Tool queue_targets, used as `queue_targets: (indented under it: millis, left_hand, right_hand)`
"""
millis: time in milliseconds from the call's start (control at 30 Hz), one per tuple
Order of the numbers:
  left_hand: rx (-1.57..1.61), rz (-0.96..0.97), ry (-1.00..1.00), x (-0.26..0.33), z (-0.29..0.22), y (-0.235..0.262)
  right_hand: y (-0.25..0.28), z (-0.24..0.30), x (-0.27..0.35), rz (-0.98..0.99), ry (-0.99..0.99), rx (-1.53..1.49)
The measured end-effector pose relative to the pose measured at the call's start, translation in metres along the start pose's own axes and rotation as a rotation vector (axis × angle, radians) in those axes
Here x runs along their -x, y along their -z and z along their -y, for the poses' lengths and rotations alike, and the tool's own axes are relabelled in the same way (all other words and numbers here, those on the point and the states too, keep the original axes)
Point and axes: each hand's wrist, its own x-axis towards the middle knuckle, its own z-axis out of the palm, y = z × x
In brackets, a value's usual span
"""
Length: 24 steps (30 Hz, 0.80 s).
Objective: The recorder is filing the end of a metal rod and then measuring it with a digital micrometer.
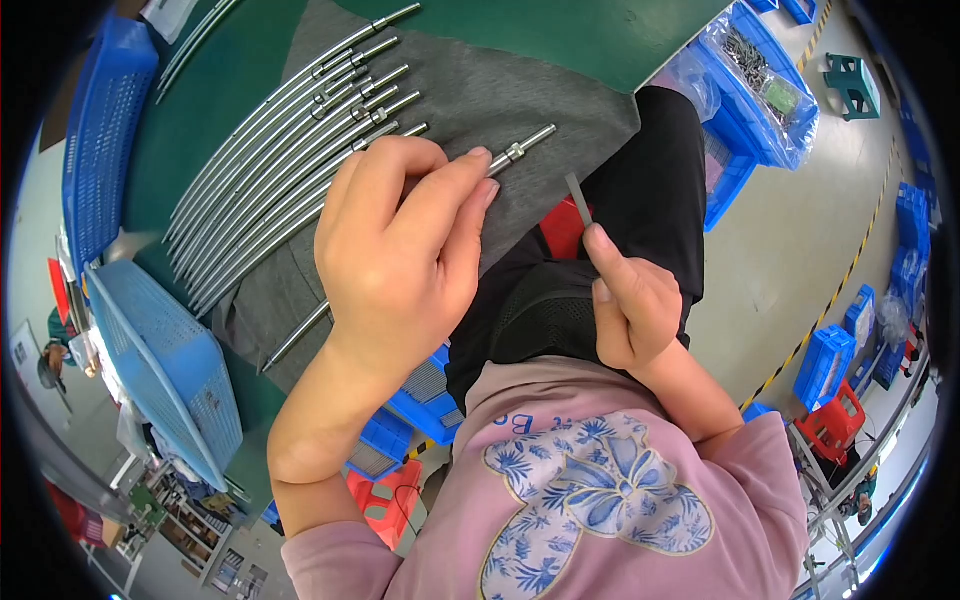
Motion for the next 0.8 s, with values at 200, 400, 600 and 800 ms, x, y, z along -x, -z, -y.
queue_targets:
  millis: [200, 400, 600, 800]
  left_hand:
    - [0.055, 0.025, -0.046, 0.002, -0.003, -0.001]
    - [0.139, 0.006, 0.043, 0.002, -0.006, -0.002]
    - [0.223, -0.014, 0.120, 0.003, -0.007, -0.004]
    - [0.268, -0.007, 0.126, 0.002, -0.008, -0.007]
  right_hand:
    - [0.001, 0.005, -0.006, -0.003, 0.000, 0.025]
    - [0.004, 0.012, -0.007, 0.055, -0.030, 0.066]
    - [0.004, 0.014, -0.007, 0.098, -0.041, 0.123]
    - [0.005, 0.020, -0.026, 0.157, -0.058, 0.213]
